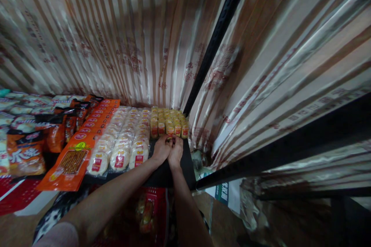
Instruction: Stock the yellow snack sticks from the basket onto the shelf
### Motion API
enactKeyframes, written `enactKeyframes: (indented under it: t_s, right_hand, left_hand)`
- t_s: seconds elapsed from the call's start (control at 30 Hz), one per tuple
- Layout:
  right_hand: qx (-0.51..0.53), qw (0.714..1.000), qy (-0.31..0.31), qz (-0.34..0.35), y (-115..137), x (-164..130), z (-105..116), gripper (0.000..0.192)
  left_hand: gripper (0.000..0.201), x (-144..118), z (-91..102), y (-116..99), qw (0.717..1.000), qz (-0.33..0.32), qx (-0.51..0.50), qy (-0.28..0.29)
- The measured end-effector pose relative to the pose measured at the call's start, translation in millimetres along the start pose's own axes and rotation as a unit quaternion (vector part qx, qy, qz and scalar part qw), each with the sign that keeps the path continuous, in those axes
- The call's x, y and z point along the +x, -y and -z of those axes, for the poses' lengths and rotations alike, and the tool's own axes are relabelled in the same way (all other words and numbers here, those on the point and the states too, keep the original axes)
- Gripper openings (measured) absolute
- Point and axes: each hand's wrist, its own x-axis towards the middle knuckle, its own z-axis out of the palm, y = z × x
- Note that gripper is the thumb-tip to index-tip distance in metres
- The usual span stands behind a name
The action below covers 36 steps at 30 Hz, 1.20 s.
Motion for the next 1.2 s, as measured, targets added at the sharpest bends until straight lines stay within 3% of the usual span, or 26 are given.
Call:
enactKeyframes:
  t_s: [0.4,0.8,1.2]
  right_hand:
    - [-0.004,0.999,0.035,-0.005,-2.3,-2.2,-2.1,0.039]
    - [-0.001,0.999,0.043,-0.025,3.1,-4.2,3.8,0.037]
    - [0.016,0.998,0.057,0.017,6.0,-40.3,23.7,0.037]
  left_hand:
    - [0.042,5.5,-4.8,9.0,1.000,-0.008,-0.015,0.008]
    - [0.030,0.9,-10.7,11.7,1.000,-0.023,-0.004,-0.018]
    - [0.030,-42.5,-8.1,16.9,0.996,-0.057,0.069,0.003]
